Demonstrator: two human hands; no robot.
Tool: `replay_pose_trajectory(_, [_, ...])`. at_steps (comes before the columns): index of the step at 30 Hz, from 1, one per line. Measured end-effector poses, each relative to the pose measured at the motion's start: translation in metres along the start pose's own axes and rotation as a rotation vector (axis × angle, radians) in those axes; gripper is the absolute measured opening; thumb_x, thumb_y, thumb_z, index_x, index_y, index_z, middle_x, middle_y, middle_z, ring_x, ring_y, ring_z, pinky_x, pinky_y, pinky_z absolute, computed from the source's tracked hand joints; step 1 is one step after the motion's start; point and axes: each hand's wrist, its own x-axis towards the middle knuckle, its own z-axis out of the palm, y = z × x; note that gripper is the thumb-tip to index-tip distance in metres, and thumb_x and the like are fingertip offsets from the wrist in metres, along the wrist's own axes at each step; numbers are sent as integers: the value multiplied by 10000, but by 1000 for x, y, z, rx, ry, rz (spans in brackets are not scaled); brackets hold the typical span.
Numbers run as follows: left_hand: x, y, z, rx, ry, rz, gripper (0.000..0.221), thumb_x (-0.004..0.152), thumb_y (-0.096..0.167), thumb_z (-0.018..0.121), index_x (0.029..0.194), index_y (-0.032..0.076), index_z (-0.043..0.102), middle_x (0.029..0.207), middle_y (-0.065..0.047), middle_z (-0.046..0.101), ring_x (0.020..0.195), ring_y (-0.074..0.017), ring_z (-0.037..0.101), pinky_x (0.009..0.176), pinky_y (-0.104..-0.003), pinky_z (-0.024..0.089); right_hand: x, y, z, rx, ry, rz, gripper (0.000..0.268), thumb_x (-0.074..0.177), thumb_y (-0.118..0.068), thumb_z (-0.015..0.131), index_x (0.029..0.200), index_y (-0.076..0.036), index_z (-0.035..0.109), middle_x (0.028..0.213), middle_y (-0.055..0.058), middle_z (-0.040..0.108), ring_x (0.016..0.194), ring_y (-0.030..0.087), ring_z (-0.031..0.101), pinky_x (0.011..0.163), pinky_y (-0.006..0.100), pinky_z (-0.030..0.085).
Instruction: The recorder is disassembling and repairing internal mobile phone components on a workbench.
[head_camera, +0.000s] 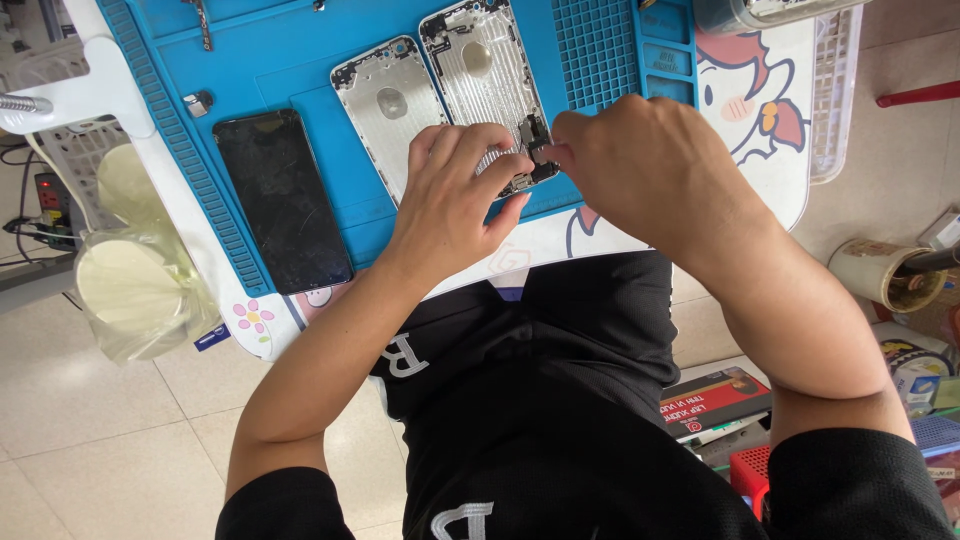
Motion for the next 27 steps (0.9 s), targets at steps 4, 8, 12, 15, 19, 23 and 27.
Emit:
replay_pose_trajectory(4, [-1,-1,1,1,8,4,333,876,227,833,1157,131,682,1225,-42,560,1132,-253,543,1074,-481,353,-3,9,14,204,340,-267,224,940,-202,691,1072,-22,676,694,111,671,626,293,694,552,379,528])
replay_pose_trajectory(8, [0,0,0,14,9,11,329,874,232,832,1147,136,676,1228,-48,557,1141,-255,543,1071,-482,356,-2,4,1,154,344,-216,274,910,-266,722,1030,-27,659,707,121,678,659,295,704,592,386,551])
replay_pose_trajectory(12, [0,1,-1,2,7,4,329,876,220,827,1156,138,678,1224,-38,558,1139,-253,543,1068,-479,358,-2,3,-1,-6,48,-29,298,1061,-404,690,1155,-121,682,645,111,667,654,289,705,588,381,551])
replay_pose_trajectory(15, [-1,1,0,-4,17,1,324,884,219,828,1157,143,670,1227,-31,556,1141,-248,543,1076,-479,359,-7,7,3,205,481,-313,323,832,-227,722,1074,-20,667,724,114,682,649,306,700,577,398,544])
replay_pose_trajectory(19, [-1,-1,1,-4,23,10,338,873,225,827,1158,141,668,1228,-41,552,1137,-256,541,1063,-484,356,-9,7,4,286,254,-158,364,885,-274,757,1142,-32,669,639,83,677,608,309,695,539,412,520])
replay_pose_trajectory(23, [-2,0,0,-6,11,0,328,884,223,827,1161,138,674,1226,-36,552,1145,-254,543,1073,-480,357,-10,7,2,89,96,-39,276,974,-305,714,1168,-111,683,666,103,680,651,304,707,578,397,542])
replay_pose_trajectory(27, [0,1,-1,0,8,3,321,882,225,826,1153,137,678,1221,-38,551,1136,-250,541,1076,-478,354,-10,11,9,198,309,-209,293,877,-171,752,1141,-61,692,821,105,717,747,292,716,610,394,550])
